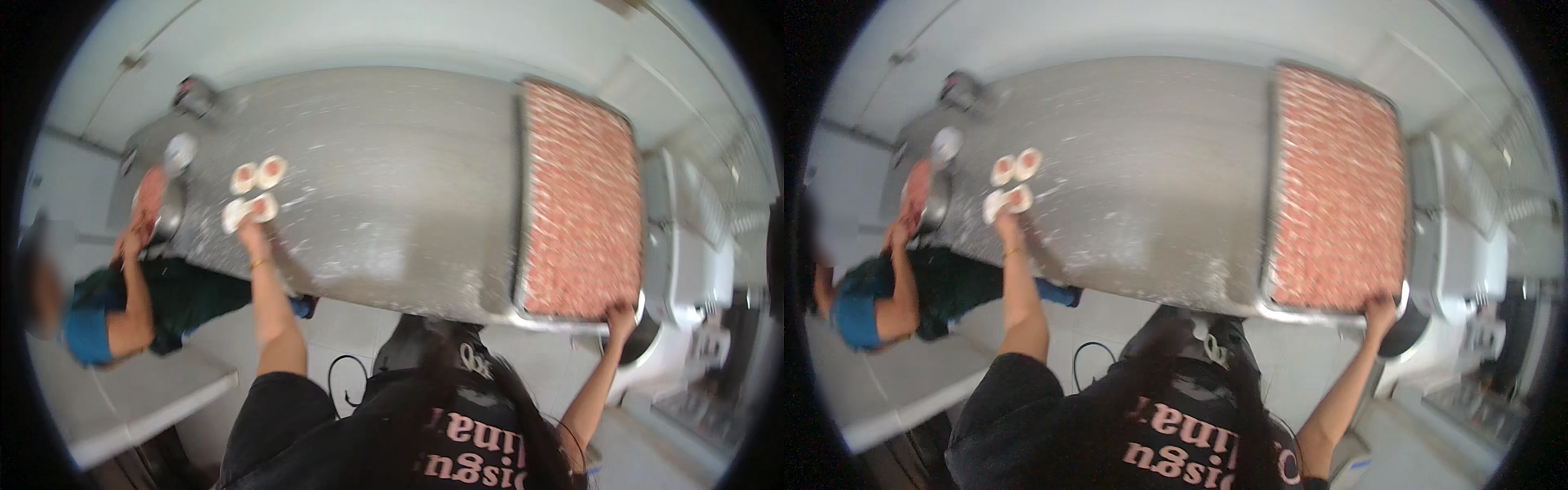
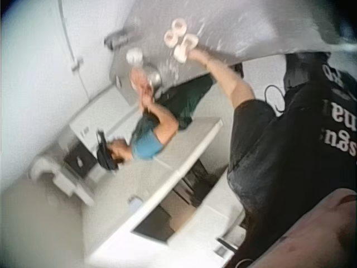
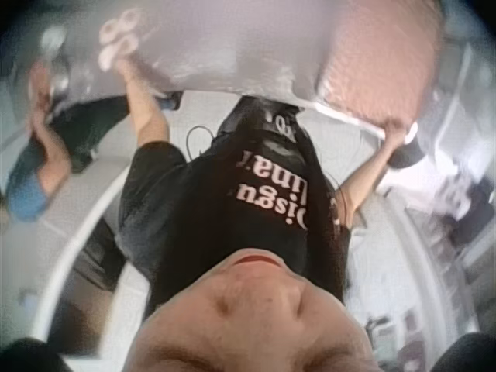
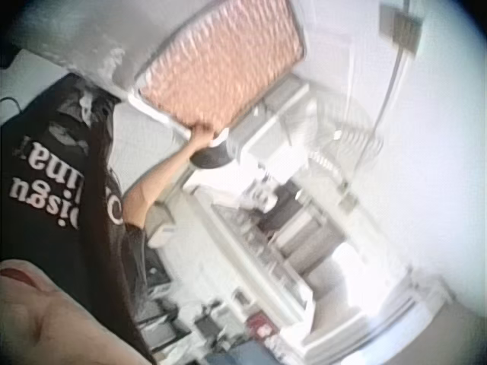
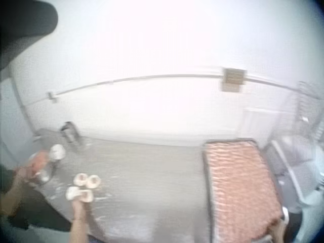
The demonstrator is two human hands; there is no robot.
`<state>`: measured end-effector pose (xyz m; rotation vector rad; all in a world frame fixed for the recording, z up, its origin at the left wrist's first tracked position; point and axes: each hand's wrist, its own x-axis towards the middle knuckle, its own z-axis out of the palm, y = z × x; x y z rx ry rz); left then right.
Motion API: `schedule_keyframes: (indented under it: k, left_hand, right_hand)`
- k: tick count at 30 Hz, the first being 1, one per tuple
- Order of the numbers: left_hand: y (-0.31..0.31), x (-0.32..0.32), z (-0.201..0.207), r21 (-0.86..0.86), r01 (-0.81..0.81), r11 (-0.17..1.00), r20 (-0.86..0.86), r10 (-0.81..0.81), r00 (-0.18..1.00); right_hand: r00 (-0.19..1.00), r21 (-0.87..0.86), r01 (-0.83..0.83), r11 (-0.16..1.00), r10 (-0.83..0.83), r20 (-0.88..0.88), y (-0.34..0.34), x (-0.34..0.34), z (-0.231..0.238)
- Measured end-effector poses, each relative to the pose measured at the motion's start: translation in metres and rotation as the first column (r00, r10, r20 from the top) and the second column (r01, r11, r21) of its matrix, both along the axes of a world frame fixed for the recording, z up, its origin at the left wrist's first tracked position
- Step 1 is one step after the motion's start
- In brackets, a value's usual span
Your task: The person places a small amount of filling onto round dough discs, folds them in half, and pinches the edges to seal. The finished dumplings are placed in neat rows on a large metal tray. Another person works alongside, performing the same task.
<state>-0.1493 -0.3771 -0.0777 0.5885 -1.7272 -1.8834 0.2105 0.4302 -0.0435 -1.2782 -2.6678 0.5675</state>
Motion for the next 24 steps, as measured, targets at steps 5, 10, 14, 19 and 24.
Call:
schedule_keyframes:
  k: [5,10,14,19,24]
  left_hand:
    - [0.005,0.000,0.010,0.374,0.267,0.888,-0.145,-0.229,0.963]
    - [0.062,0.006,0.018,0.689,0.579,0.436,-0.389,-0.452,0.803]
    - [0.182,0.046,0.032,0.766,0.632,0.117,-0.411,-0.667,0.621]
    - [0.334,0.120,0.060,0.748,0.635,0.196,-0.136,-0.890,0.435]
    - [0.369,0.157,0.065,0.675,0.688,0.266,0.019,-0.939,0.344]
  right_hand:
    - [0.987,0.078,0.011,0.997,0.001,-0.159,-0.021,0.003,0.028]
    - [0.847,-0.015,0.316,0.948,-0.290,-0.445,-0.070,-0.015,0.077]
    - [0.757,-0.477,-0.259,0.840,-0.130,-0.640,-0.187,-0.072,0.077]
    - [0.775,-0.844,-0.465,0.267,-0.337,-0.534,-0.297,-0.128,0.062]
    - [0.858,-0.930,-0.257,0.263,-0.381,-0.344,-0.313,-0.131,0.029]
